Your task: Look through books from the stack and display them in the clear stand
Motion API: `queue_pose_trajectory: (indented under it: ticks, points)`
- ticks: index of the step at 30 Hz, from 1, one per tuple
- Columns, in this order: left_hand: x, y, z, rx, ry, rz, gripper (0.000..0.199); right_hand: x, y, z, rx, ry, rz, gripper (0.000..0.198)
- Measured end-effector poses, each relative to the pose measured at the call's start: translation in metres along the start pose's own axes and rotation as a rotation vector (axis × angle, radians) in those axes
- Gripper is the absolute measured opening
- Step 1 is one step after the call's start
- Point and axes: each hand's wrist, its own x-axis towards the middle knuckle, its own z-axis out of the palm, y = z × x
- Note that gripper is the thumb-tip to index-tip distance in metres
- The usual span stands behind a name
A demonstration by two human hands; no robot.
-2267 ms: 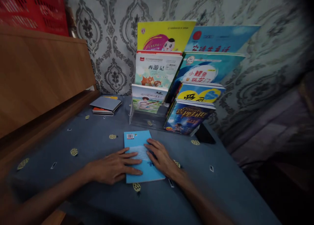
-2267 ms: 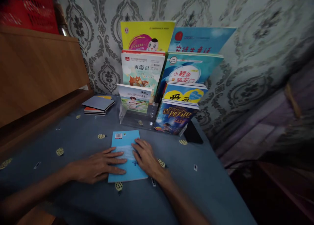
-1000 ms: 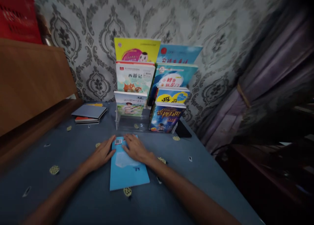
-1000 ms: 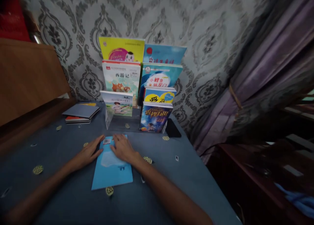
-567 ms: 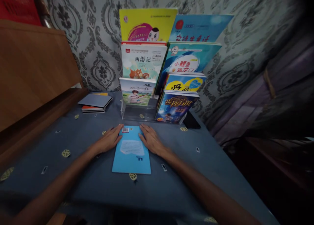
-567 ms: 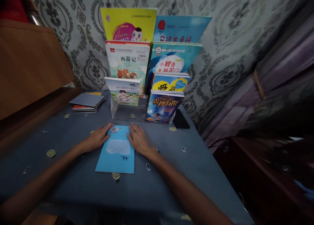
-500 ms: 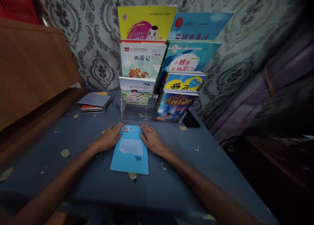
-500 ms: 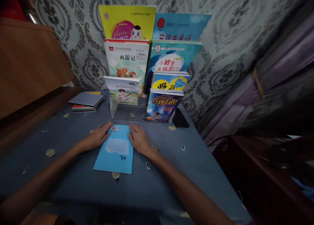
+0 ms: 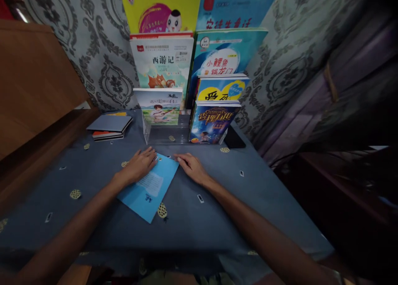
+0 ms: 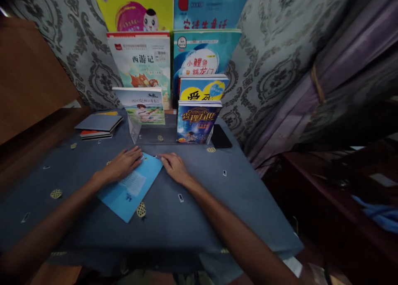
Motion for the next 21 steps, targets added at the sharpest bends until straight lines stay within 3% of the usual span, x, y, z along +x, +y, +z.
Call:
queue_pose_trajectory:
  ticks: [10, 16, 21]
  points:
    - [-0.013, 0.05, -0.005, 0.104, 0.029, -0.012, 0.072, -0.007, -0.014, 0.003, 0.2, -0.013, 0.059, 0.037]
    - [-0.026, 0.084, -0.003, 0.162, 0.032, -0.035, 0.041, -0.017, -0.014, 0.004, 0.261, 0.013, 0.059, 0.035]
    - [-0.026, 0.099, -0.012, 0.207, -0.069, -0.021, 0.027, -0.02, -0.017, 0.002, 0.271, 0.02, 0.071, 0.034]
